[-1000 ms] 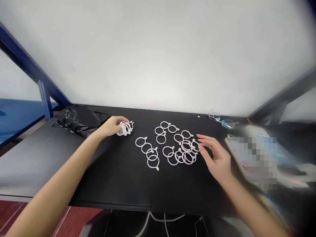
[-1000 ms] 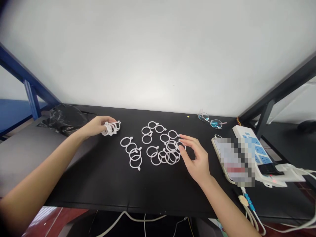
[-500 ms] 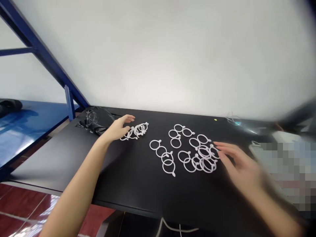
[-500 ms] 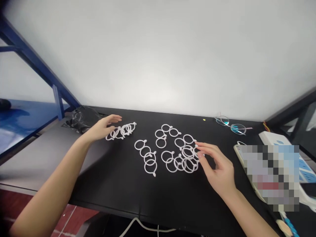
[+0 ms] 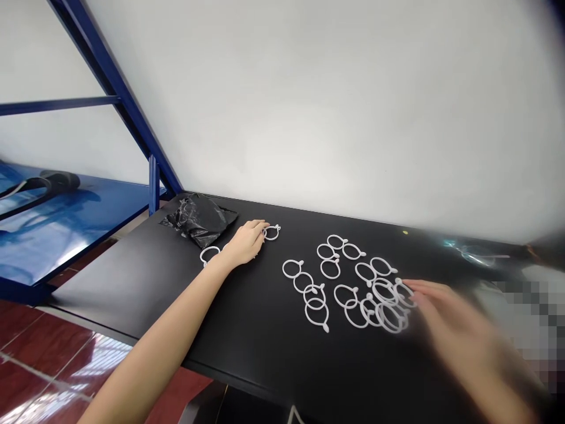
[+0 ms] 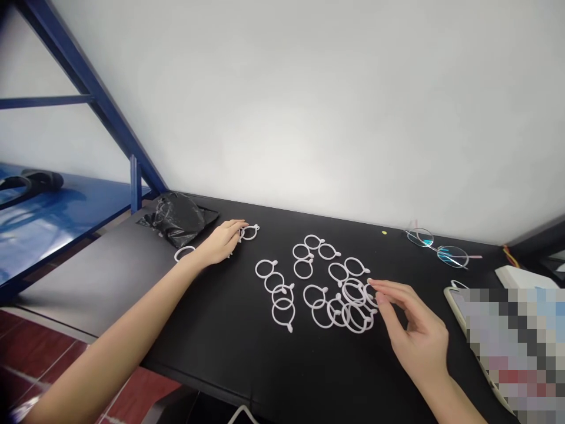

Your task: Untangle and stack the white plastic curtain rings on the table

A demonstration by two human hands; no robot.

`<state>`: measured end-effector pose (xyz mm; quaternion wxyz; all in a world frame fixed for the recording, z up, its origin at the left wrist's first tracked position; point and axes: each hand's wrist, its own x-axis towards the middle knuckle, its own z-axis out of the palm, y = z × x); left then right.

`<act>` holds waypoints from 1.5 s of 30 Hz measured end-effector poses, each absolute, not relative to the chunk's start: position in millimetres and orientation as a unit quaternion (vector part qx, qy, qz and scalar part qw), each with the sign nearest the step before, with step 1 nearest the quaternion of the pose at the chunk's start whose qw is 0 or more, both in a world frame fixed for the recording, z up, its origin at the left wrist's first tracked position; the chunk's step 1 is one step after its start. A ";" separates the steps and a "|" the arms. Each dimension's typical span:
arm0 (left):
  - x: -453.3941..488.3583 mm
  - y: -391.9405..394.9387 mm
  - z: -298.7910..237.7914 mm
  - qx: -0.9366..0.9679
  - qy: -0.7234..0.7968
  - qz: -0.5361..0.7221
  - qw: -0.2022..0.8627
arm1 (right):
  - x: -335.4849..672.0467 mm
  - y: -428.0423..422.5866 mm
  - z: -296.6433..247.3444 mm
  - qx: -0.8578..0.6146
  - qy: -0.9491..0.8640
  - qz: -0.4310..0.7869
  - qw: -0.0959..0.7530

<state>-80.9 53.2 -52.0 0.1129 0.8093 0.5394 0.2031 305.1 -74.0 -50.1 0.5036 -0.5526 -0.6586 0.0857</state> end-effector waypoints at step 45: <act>3.8 -10.5 -12.3 0.872 0.425 0.074 0.233 | 223.1 1.2 -9.3 -0.447 -0.868 0.187 0.110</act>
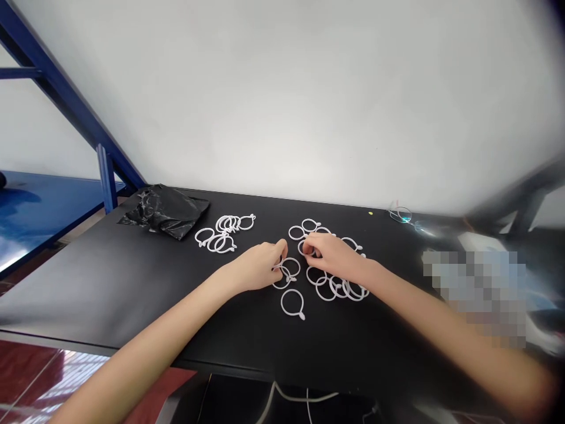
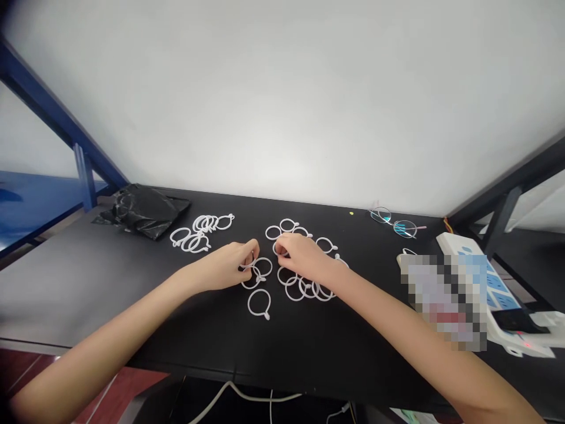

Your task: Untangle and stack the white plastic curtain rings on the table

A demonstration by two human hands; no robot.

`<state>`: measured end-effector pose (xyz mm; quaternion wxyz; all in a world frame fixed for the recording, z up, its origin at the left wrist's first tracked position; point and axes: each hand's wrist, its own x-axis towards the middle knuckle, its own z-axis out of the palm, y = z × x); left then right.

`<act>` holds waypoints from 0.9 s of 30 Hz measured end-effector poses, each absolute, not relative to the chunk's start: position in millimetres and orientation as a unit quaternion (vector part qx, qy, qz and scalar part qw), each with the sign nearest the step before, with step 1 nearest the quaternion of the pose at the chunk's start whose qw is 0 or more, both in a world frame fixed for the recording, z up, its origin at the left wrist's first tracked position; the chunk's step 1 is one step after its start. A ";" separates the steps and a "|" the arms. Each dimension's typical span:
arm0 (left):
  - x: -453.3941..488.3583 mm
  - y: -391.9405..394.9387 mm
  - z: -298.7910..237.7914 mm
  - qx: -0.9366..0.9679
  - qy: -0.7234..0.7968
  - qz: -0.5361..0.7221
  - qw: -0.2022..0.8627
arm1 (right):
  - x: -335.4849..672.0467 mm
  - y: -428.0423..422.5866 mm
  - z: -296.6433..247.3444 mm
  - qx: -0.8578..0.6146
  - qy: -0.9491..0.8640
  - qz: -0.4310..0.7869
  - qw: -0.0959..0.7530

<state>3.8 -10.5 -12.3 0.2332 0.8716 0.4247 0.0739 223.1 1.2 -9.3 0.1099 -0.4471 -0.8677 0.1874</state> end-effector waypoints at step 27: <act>1.8 -3.6 -27.0 0.855 0.288 0.331 0.277 | 211.3 21.3 -1.5 -0.447 -0.888 0.054 0.088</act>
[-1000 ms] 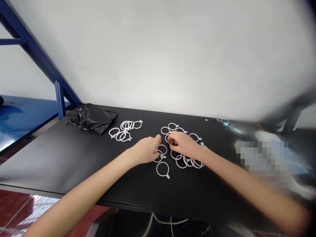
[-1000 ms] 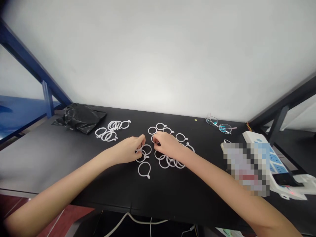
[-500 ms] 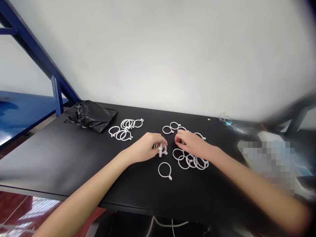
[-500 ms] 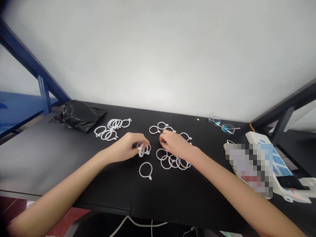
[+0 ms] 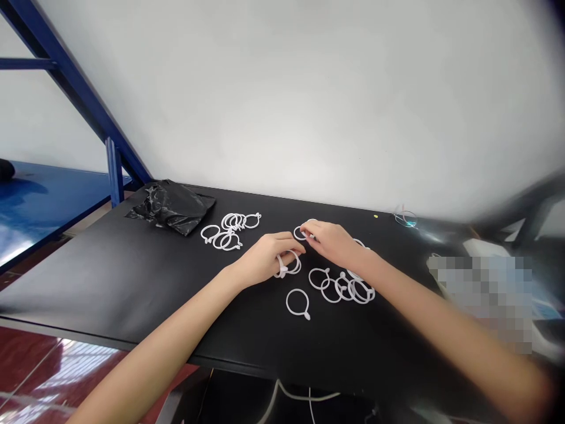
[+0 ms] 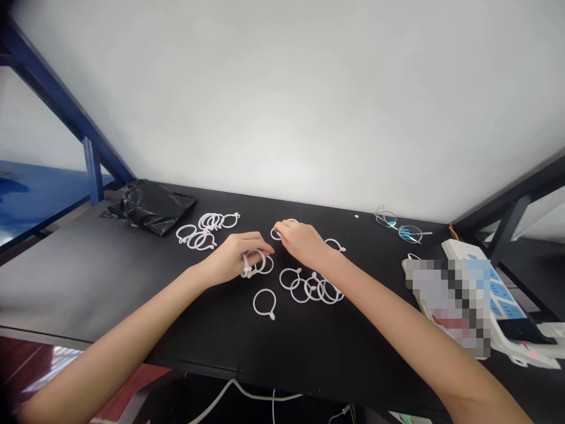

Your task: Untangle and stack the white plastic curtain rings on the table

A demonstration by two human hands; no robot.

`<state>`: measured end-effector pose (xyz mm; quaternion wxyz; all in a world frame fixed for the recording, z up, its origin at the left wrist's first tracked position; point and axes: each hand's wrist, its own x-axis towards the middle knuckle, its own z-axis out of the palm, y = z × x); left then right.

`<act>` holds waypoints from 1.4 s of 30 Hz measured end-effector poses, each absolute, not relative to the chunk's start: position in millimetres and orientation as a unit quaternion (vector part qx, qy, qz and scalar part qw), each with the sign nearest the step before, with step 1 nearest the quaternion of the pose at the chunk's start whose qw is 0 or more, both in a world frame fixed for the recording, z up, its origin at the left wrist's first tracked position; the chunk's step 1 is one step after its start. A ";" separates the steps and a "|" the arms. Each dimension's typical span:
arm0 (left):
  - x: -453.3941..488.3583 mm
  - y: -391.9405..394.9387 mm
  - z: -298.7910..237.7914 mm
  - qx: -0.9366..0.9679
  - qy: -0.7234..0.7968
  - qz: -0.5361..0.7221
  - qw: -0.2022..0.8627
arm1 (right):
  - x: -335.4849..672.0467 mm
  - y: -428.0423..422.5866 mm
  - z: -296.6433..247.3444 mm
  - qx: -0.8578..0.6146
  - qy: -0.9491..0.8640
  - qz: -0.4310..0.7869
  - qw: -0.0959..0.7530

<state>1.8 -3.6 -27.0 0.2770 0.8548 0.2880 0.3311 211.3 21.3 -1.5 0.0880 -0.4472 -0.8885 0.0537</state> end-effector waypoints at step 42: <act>-2.5 -22.2 -8.3 0.828 0.246 0.418 0.281 | 234.3 -25.6 -6.4 -0.440 -0.866 0.225 0.082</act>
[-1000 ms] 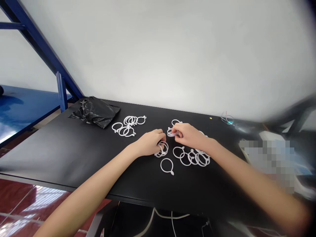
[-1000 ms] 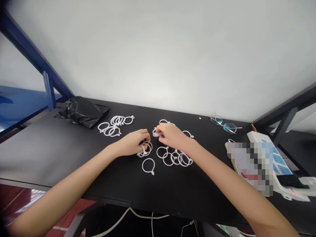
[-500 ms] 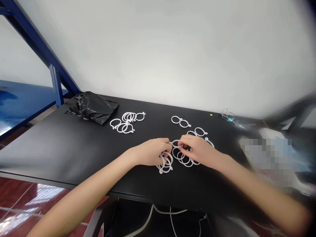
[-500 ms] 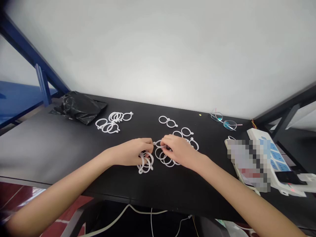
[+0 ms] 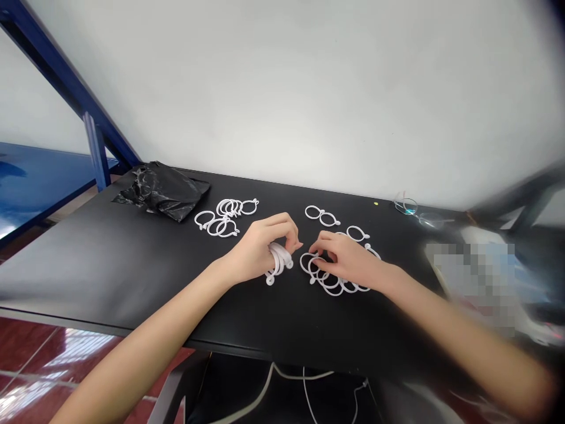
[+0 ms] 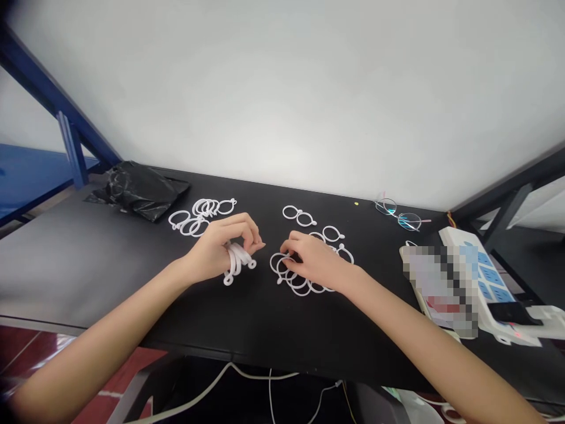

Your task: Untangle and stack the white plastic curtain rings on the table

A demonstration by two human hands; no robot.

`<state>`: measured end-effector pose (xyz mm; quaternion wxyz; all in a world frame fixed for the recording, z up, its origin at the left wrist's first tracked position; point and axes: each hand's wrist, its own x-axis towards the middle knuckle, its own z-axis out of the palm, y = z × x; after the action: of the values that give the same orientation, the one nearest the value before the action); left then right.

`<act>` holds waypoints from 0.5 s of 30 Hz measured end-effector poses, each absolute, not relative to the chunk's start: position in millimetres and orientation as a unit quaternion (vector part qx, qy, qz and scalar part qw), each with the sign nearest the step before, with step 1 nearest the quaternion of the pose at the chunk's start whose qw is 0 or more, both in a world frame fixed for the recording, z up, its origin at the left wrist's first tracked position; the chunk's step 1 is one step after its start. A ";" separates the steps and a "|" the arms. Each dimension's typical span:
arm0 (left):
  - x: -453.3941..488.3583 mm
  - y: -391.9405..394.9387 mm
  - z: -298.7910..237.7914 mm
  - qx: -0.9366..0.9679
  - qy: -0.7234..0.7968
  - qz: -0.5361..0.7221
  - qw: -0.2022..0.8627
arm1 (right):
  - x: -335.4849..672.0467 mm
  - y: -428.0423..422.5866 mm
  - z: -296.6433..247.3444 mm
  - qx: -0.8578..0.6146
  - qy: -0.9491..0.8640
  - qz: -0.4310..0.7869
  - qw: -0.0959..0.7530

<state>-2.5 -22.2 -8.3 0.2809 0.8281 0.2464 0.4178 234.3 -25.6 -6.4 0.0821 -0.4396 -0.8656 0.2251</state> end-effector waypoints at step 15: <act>-0.2 -26.4 -4.2 0.885 0.262 0.355 0.146 | 255.7 -48.2 27.7 -0.432 -0.873 0.221 -0.058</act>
<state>-0.2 -26.4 -4.2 0.1463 0.8853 0.2621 0.3553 255.7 -48.2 27.7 -0.0577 -0.4318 -0.8726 0.2208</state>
